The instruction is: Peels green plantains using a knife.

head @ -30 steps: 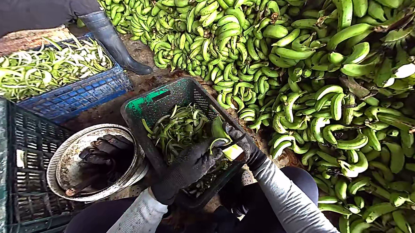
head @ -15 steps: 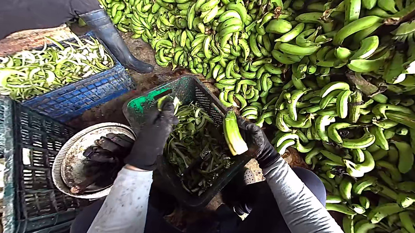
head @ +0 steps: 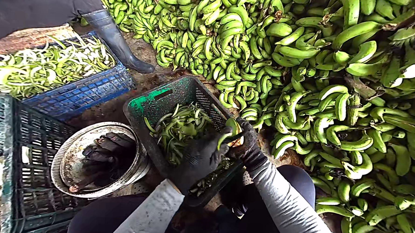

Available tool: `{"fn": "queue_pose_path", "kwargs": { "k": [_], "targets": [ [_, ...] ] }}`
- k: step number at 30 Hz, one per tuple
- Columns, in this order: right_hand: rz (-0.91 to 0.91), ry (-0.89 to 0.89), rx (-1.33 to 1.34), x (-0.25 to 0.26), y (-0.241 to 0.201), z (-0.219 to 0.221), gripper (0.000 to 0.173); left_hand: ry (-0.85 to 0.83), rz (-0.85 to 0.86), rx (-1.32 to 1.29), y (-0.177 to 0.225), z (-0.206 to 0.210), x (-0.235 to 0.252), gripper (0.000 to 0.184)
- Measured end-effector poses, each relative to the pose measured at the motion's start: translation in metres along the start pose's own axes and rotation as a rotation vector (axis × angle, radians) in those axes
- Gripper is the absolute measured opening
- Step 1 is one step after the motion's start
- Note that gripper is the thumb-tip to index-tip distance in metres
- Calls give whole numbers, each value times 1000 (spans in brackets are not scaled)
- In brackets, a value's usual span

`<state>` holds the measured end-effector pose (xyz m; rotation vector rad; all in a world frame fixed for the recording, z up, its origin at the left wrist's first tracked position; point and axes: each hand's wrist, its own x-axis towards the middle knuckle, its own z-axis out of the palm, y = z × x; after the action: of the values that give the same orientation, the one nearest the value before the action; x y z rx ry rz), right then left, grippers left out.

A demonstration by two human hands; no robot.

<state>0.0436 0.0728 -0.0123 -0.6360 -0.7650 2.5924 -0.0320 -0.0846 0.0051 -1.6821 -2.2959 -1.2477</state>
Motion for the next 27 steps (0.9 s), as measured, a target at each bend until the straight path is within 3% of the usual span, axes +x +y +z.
{"fn": "queue_pose_path", "kwargs": {
  "k": [10,12,15,18,21,24,27],
  "targets": [
    [-208,21,-162,-10,19,11,26,15,-74,99,8,14,-6,43],
    [-177,-21,-139,-6,21,5,28,-59,-169,-43,12,9,-4,38],
    [53,-204,-59,-5,14,-6,43,-241,-433,-621,12,-14,4,33],
    [327,-515,-2,-6,-1,-14,51,-104,-615,-799,-4,-44,11,31],
    [381,-644,23,-10,-11,-22,57,202,-624,-689,-34,-76,11,28],
    [214,-528,-18,-14,-20,-20,51,379,-634,-635,-42,-90,12,25],
    [100,-397,-26,-7,-25,-17,50,264,-476,-547,-26,-69,10,34]
  ]
}}
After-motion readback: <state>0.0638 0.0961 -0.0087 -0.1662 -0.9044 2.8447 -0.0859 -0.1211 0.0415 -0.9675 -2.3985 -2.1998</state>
